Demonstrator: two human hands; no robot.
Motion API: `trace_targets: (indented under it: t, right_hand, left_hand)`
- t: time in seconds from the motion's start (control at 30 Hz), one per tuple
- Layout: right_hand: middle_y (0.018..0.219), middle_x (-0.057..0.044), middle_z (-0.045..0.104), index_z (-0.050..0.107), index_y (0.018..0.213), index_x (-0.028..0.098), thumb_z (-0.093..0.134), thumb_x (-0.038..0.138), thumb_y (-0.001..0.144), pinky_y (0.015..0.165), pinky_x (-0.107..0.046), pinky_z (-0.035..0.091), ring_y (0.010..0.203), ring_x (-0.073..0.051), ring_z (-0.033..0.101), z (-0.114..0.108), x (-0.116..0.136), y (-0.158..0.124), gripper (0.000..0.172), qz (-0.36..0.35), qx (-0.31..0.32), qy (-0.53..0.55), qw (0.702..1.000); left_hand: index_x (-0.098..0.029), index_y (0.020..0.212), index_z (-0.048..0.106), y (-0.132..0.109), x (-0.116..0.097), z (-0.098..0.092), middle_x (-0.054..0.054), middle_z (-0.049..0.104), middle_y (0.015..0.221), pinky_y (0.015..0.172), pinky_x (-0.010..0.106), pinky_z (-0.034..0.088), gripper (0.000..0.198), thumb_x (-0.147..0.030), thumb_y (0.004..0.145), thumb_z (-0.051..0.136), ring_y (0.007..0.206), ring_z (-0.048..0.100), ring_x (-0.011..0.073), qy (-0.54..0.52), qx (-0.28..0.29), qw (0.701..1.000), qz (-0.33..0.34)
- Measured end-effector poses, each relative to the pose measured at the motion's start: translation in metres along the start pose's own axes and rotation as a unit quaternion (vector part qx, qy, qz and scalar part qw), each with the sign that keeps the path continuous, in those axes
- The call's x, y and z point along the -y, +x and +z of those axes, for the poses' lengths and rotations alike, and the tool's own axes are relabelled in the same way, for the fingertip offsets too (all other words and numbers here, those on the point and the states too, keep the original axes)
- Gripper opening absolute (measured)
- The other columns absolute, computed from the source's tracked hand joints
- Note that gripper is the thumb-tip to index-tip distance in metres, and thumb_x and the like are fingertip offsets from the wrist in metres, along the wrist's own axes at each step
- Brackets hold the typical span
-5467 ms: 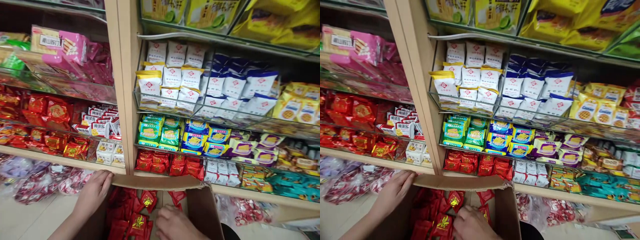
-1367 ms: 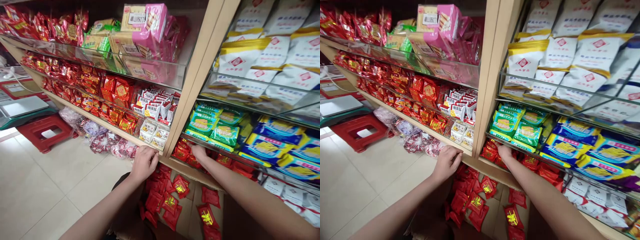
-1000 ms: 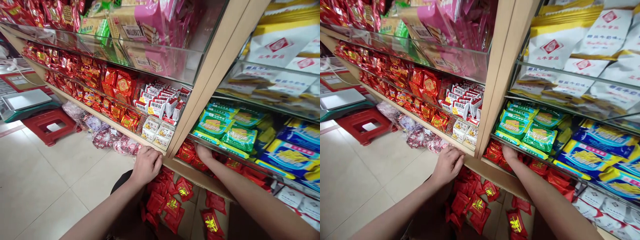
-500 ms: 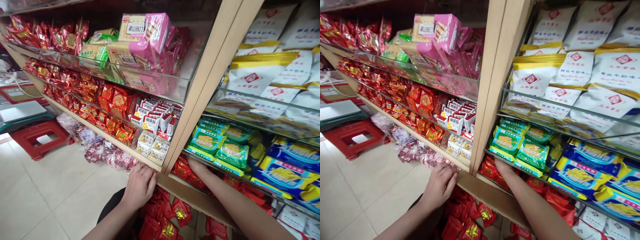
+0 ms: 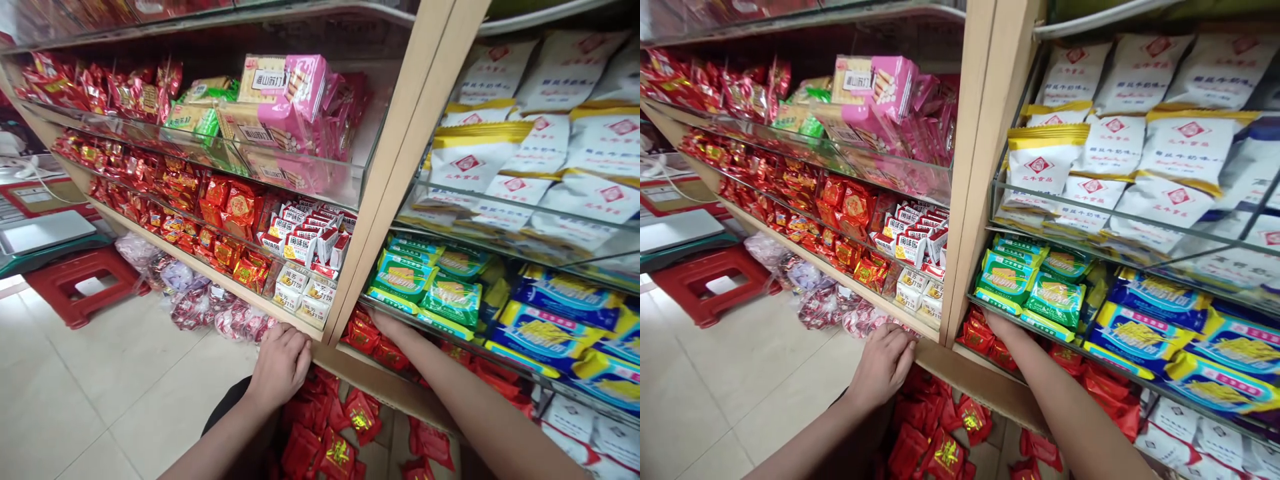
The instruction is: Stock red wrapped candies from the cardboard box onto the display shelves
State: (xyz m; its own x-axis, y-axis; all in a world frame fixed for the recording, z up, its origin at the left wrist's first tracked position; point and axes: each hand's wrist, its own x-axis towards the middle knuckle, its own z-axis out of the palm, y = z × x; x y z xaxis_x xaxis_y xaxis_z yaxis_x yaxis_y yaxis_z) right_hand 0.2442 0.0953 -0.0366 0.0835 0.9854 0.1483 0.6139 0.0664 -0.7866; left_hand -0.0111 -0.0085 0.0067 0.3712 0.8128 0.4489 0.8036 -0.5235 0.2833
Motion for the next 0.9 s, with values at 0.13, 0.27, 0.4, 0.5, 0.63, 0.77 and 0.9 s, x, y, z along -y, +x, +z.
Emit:
trace_targets:
  t: [0.13, 0.27, 0.4, 0.5, 0.63, 0.77, 0.9]
  right_hand:
    - [0.124, -0.014, 0.049, 0.054, 0.110, 0.015, 0.052, 0.043, 0.076, 0.101, -0.046, 0.020, 0.117, -0.031, 0.037, -0.023, 0.016, -0.037, 0.045, -0.013, 0.038, -0.104, 0.994]
    - [0.131, -0.016, 0.040, 0.047, 0.118, 0.012, 0.043, 0.042, 0.082, 0.099, -0.045, 0.024, 0.121, -0.030, 0.031, -0.056, 0.045, -0.109, 0.047, -0.100, 0.071, -0.241, 0.963]
    - [0.085, -0.005, 0.063, 0.061, 0.087, 0.022, 0.044, 0.030, 0.083, 0.078, -0.033, 0.041, 0.083, -0.020, 0.053, -0.059, 0.052, -0.196, 0.019, -0.267, 0.143, -0.287, 0.909]
    - [0.071, -0.002, 0.062, 0.061, 0.068, 0.020, 0.055, 0.028, 0.077, 0.069, -0.030, 0.044, 0.072, -0.018, 0.054, -0.033, 0.022, -0.236, 0.013, -0.266, 0.216, -0.353, 0.871]
    - [0.111, -0.010, 0.058, 0.060, 0.102, 0.015, 0.048, 0.014, 0.078, 0.083, -0.037, 0.043, 0.102, -0.026, 0.049, 0.004, -0.029, -0.246, 0.028, -0.049, 0.292, -0.419, 0.858]
    - [0.129, -0.011, 0.045, 0.051, 0.117, 0.015, 0.034, -0.003, 0.074, 0.087, -0.044, 0.040, 0.112, -0.028, 0.043, 0.018, -0.050, -0.242, 0.049, 0.048, 0.278, -0.461, 0.841]
    - [0.112, -0.014, 0.058, 0.061, 0.104, 0.013, 0.035, -0.005, 0.071, 0.080, -0.042, 0.044, 0.104, -0.027, 0.050, 0.018, -0.049, -0.243, 0.045, 0.063, 0.260, -0.458, 0.848]
  left_hand:
    - [-0.018, 0.071, 0.053, 0.000, 0.001, -0.001, 0.003, 0.056, 0.071, 0.070, 0.032, 0.034, 0.019, -0.021, 0.083, 0.039, 0.080, 0.046, 0.0195, 0.005, -0.004, 1.000, -0.002]
    - [-0.018, 0.071, 0.054, 0.001, 0.002, 0.000, 0.003, 0.056, 0.070, 0.070, 0.032, 0.035, 0.019, -0.021, 0.083, 0.040, 0.078, 0.047, 0.0189, -0.003, -0.014, 1.000, 0.010]
    - [-0.018, 0.077, 0.056, 0.003, 0.003, 0.002, 0.004, 0.058, 0.074, 0.071, 0.032, 0.036, 0.017, -0.022, 0.083, 0.041, 0.079, 0.048, 0.0190, -0.003, -0.023, 1.000, 0.019]
    - [-0.018, 0.078, 0.056, 0.005, 0.005, 0.003, 0.004, 0.059, 0.075, 0.070, 0.032, 0.036, 0.017, -0.024, 0.083, 0.041, 0.078, 0.048, 0.0192, 0.007, -0.029, 0.999, 0.028]
    - [-0.018, 0.078, 0.056, 0.004, 0.008, 0.004, 0.004, 0.059, 0.076, 0.071, 0.031, 0.036, 0.017, -0.025, 0.083, 0.041, 0.079, 0.048, 0.0190, 0.001, -0.033, 0.998, 0.051]
    - [-0.018, 0.077, 0.056, -0.001, 0.008, 0.003, 0.004, 0.059, 0.076, 0.073, 0.031, 0.037, 0.018, -0.026, 0.083, 0.041, 0.079, 0.049, 0.0189, -0.008, -0.039, 0.998, 0.047]
    - [-0.018, 0.078, 0.057, -0.004, 0.005, 0.004, 0.004, 0.059, 0.078, 0.075, 0.032, 0.038, 0.018, -0.027, 0.084, 0.041, 0.081, 0.050, 0.0192, -0.006, -0.054, 0.998, 0.032]
